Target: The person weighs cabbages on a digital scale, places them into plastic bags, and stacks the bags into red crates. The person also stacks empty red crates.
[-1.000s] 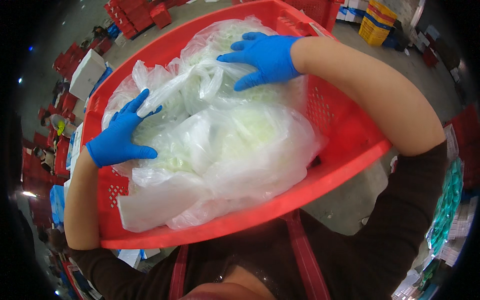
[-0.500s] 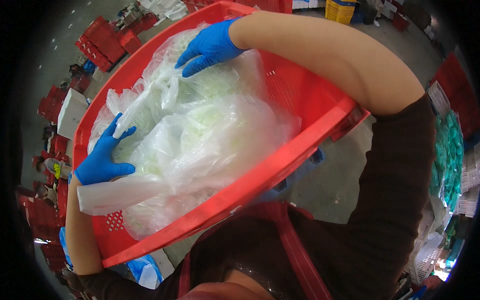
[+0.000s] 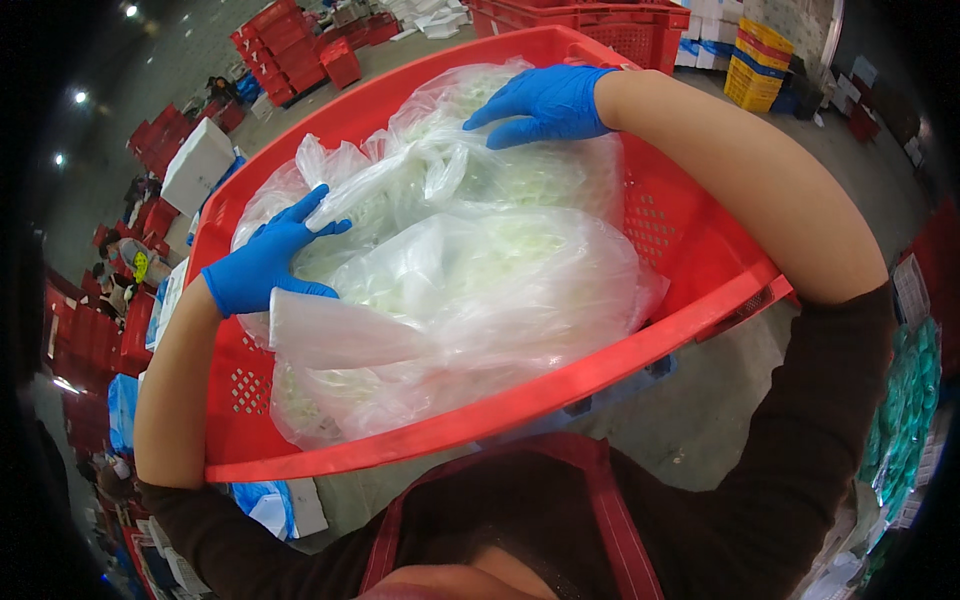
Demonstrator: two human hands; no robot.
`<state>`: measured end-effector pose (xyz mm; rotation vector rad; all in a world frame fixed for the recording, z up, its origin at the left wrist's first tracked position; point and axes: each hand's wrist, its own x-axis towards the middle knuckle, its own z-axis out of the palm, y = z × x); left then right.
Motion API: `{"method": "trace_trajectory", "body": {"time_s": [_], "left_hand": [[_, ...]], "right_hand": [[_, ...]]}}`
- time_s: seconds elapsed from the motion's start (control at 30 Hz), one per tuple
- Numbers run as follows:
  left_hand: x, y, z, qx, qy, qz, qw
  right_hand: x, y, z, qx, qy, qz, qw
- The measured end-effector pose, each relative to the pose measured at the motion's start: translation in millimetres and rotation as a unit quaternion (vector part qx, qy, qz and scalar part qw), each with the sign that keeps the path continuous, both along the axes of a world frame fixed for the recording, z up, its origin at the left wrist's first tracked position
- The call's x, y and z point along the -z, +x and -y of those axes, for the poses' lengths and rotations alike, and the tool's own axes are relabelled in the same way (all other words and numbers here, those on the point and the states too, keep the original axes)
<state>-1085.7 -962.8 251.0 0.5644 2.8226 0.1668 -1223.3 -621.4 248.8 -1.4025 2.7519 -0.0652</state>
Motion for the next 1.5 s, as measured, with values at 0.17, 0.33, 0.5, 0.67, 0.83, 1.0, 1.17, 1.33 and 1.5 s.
{"method": "trace_trajectory", "body": {"time_s": [0.17,0.33,0.5,0.67,0.83,1.0,1.17,1.33,1.5], "left_hand": [[1.9,-1.8,1.8,0.008,-0.002,-0.009,1.000],[0.7,-0.7,1.1,0.007,-0.002,-0.005,1.000],[-1.8,0.9,-2.2,0.014,-0.019,-0.020,1.000],[-1.9,1.2,-3.1,0.011,-0.022,-0.021,0.999],[-1.1,0.8,-2.6,0.010,-0.022,-0.023,0.999],[-0.2,0.5,-1.4,0.013,-0.022,-0.027,0.999],[0.1,-1.1,0.4,0.008,-0.009,-0.006,1.000],[0.4,-1.7,1.0,0.013,-0.012,-0.010,1.000],[0.3,-1.2,0.9,0.006,-0.012,-0.006,1.000]], "right_hand": [[1.5,-2.9,-0.1,-0.017,-0.010,-0.001,1.000],[1.4,-4.4,0.1,-0.015,-0.016,0.011,1.000],[-0.1,-3.5,0.7,-0.011,-0.011,0.011,1.000],[0.1,-3.7,0.6,-0.010,-0.006,0.009,1.000],[1.3,-5.1,0.5,-0.016,-0.012,0.013,1.000],[1.5,-5.8,0.0,-0.025,-0.011,-0.001,1.000],[2.1,-7.3,-0.4,-0.025,-0.006,-0.008,1.000],[3.0,-8.6,-0.1,-0.030,-0.010,-0.014,0.999],[1.6,-6.7,0.0,-0.020,-0.005,-0.005,1.000]]}}
